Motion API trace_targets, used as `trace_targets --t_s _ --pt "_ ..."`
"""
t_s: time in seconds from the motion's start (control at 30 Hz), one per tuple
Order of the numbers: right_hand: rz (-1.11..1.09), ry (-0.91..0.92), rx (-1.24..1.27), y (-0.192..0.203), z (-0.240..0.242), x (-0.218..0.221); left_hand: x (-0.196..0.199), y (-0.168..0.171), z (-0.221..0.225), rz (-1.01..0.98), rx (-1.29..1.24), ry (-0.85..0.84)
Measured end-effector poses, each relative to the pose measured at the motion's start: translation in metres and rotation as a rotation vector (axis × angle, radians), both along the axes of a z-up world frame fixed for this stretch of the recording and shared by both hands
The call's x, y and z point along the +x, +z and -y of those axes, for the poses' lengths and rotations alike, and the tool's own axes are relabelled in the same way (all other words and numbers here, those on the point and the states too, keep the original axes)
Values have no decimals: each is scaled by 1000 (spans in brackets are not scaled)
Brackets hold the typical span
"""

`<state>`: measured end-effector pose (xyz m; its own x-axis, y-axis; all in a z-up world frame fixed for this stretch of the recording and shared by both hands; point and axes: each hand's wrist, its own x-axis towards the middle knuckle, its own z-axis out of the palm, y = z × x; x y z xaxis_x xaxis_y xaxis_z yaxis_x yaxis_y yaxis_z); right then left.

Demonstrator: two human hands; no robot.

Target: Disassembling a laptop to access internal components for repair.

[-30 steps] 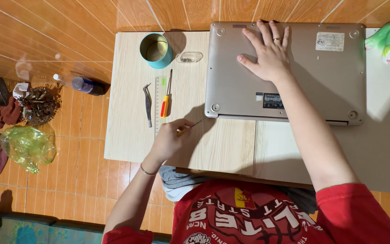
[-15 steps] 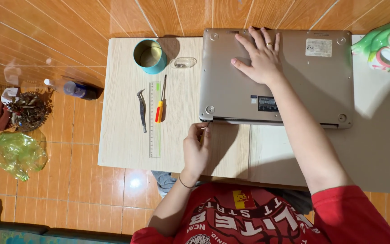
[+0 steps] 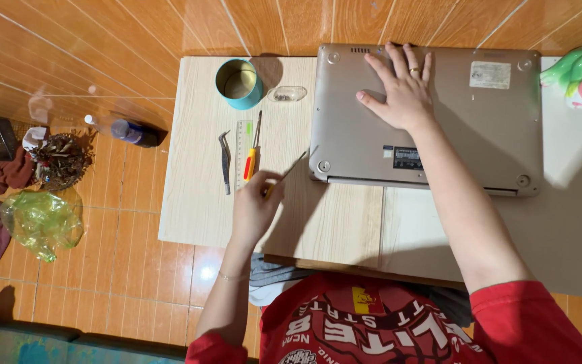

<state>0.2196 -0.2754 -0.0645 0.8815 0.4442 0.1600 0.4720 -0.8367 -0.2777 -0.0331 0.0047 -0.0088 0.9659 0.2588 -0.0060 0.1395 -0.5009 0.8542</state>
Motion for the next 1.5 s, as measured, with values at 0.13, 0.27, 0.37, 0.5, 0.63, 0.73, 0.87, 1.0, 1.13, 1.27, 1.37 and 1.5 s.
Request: trace_targets --t_s 0.13,0.27,0.37,0.5,0.63,0.73,0.87,1.0,1.13,1.27,1.37,1.5 --pt "24 -11 -56 -7 0 7 23 -18 2 -71 -10 -53" --pt "27 -13 -26 -5 0 0 25 -22 1 -144 -74 -27" --pt "41 -12 -35 -3 -2 1 27 -27 -3 -171 -92 5" --pt "41 -6 -12 -4 -1 0 28 -54 -8 -184 -198 -29" --pt "32 -8 -12 -1 -1 0 40 -83 -9 -167 -456 -62" --pt "-10 -15 -37 5 -1 6 47 -70 1 -197 -702 -53" --pt "-154 -37 -76 14 -1 12 52 -45 11 -146 -618 -29" --pt "-59 -37 -114 4 -4 8 46 -52 12 -110 -495 -24" --pt "34 -39 -99 5 -5 1 26 -29 15 -107 -194 23" --pt "111 -32 26 -6 1 -1 11 -14 15 -152 -14 142" --pt "304 -6 211 -10 8 -17 8 -46 17 13 244 174" --pt "415 -9 479 13 14 -61 26 -86 24 199 456 48"
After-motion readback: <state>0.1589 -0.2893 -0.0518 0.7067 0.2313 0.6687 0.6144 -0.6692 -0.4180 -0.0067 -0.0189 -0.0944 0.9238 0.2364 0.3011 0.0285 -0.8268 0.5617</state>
